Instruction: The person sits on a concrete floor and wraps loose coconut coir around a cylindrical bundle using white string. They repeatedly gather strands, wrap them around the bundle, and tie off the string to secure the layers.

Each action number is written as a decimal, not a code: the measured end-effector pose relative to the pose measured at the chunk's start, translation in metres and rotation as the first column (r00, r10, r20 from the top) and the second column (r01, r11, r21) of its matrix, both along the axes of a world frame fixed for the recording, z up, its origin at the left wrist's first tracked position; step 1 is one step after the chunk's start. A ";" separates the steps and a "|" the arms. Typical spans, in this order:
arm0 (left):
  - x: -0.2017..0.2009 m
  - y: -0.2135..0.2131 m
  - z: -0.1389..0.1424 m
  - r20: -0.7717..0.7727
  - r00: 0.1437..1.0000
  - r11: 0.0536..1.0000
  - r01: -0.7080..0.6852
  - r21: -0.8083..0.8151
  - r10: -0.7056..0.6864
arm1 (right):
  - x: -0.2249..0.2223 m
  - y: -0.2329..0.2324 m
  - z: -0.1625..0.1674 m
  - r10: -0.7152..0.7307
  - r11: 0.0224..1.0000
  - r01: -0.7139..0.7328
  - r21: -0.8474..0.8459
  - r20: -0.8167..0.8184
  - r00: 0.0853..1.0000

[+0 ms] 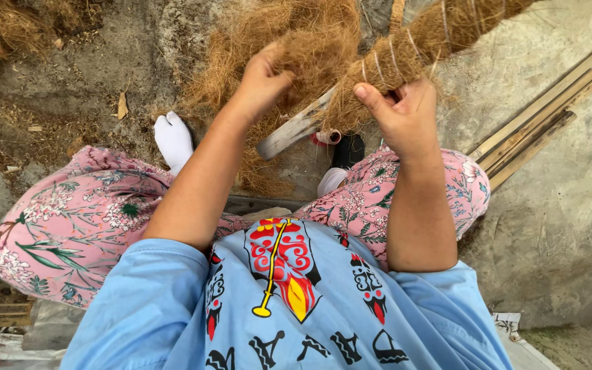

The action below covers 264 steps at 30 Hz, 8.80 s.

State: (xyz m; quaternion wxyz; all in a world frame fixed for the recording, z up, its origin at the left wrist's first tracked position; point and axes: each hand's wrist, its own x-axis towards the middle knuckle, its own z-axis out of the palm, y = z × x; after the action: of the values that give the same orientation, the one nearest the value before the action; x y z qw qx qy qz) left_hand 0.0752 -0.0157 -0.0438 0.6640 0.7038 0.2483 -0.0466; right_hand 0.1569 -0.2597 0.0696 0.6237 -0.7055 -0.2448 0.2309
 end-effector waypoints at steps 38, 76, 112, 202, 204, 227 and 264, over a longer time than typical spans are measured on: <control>-0.010 -0.008 0.011 0.250 0.943 0.745 0.327 -0.581 -0.219 | 0.027 -0.014 -0.013 -0.038 0.933 0.094 -0.348 0.163 0.986; -0.018 -0.060 0.034 0.292 0.952 0.613 0.288 -0.735 -0.098 | 0.021 -0.003 -0.007 -0.014 0.964 0.008 -0.266 -0.018 1.000; -0.017 -0.062 0.039 0.444 0.896 0.801 0.290 -0.523 -0.035 | 0.010 0.002 -0.035 -0.024 0.964 0.028 -0.265 0.017 1.000; -0.021 -0.061 0.056 0.434 0.900 0.601 0.324 -0.730 0.042 | 0.004 0.024 -0.011 0.076 0.948 -0.038 0.316 -0.110 0.991; -0.022 -0.065 0.062 0.646 0.763 0.896 0.272 -0.351 0.022 | 0.000 0.027 -0.010 0.068 0.942 -0.051 0.332 -0.040 0.997; -0.022 -0.051 0.055 0.649 0.746 0.923 0.340 -0.179 -0.149 | -0.003 0.002 0.020 0.229 0.971 -0.238 0.026 0.198 0.953; -0.021 -0.063 0.039 0.585 0.802 0.983 0.180 -0.039 -0.123 | -0.014 0.024 -0.009 -0.094 0.933 0.196 -0.301 0.322 0.942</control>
State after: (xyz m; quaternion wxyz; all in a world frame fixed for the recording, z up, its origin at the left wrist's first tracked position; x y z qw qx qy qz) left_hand 0.0544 -0.0792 -0.0051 0.7339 0.6705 -0.0253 0.1057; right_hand 0.1425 -0.2352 0.0606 0.4680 -0.8427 -0.2422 0.1105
